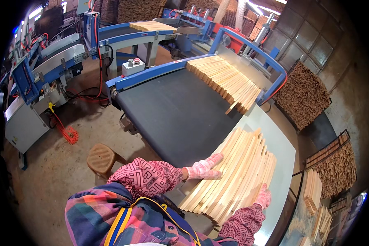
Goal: The person picks up stacks of thin wooden planks from a metal table and places them onto a conveyor belt. They repeatedly lift and arrange the wood pieces, ensuring they are aligned on the belt.
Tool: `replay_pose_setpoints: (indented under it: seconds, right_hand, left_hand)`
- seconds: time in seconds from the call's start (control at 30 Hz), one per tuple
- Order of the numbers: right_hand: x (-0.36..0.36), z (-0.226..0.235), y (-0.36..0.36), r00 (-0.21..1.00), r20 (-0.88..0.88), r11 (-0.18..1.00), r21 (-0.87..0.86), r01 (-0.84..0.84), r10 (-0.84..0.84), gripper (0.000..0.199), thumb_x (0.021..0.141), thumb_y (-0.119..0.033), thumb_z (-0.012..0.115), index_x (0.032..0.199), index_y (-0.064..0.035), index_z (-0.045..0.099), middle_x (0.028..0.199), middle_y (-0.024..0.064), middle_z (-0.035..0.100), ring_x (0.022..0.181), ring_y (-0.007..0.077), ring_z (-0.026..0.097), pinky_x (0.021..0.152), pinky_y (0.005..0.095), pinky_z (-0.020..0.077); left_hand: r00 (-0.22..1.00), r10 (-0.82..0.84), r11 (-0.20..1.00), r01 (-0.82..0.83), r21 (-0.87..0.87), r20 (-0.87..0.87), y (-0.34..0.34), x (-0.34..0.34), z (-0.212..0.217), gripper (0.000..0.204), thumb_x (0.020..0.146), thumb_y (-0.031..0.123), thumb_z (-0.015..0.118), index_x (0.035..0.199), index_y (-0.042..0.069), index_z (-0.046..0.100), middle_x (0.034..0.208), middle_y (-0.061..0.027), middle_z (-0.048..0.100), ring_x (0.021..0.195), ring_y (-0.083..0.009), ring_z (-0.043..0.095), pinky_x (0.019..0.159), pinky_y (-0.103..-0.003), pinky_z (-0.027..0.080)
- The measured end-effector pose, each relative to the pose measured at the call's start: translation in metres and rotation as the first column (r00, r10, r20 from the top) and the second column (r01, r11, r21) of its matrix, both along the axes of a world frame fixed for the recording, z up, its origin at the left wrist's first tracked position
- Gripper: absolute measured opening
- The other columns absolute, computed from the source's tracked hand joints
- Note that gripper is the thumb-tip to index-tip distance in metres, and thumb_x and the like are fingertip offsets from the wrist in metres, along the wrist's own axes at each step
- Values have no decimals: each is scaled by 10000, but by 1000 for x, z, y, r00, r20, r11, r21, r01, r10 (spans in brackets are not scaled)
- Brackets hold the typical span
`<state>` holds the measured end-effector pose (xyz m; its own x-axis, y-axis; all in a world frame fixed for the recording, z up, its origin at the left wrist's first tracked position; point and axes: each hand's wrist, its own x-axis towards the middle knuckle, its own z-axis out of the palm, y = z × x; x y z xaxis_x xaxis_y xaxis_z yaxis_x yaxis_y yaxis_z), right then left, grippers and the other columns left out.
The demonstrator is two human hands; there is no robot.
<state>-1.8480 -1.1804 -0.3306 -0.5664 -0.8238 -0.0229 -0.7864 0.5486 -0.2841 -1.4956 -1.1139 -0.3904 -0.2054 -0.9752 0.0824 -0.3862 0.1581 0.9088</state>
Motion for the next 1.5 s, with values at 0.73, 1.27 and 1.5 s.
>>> replay_pose_setpoints:
  seconds: [0.73, 1.27, 1.5]
  right_hand:
    - [-3, -5, -1, 1000, -2, 999, -20, -27, 27, 833, 912, -734, 422, 1245, -8, 656, 1244, 248, 649, 1184, 427, 598, 999, 503, 463]
    - [-12, -14, -5, 999, -24, 998, -59, -26, 25, 831, 916, -737, 418, 1244, -11, 655, 1235, 240, 655, 1177, 422, 604, 985, 500, 474]
    - [-14, -17, -8, 999, -28, 997, -72, -26, 24, 825, 918, -734, 418, 1240, -14, 659, 1223, 241, 662, 1161, 422, 616, 971, 500, 487]
  left_hand:
    - [1000, 4, 1000, -4, -4, 9, -1, -1, -4, 953, 900, 506, 661, 1590, 64, 173, 1650, -197, 143, 1531, -315, 144, 1230, -336, 162]
    - [1000, 0, 1000, 0, -6, 14, -1, -1, -3, 958, 897, 519, 661, 1591, 72, 174, 1648, -197, 153, 1530, -319, 147, 1228, -343, 173]
    - [1000, 9, 1000, -9, 2, -3, 0, -1, -2, 973, 890, 522, 670, 1590, 66, 172, 1645, -201, 159, 1526, -324, 163, 1224, -346, 183]
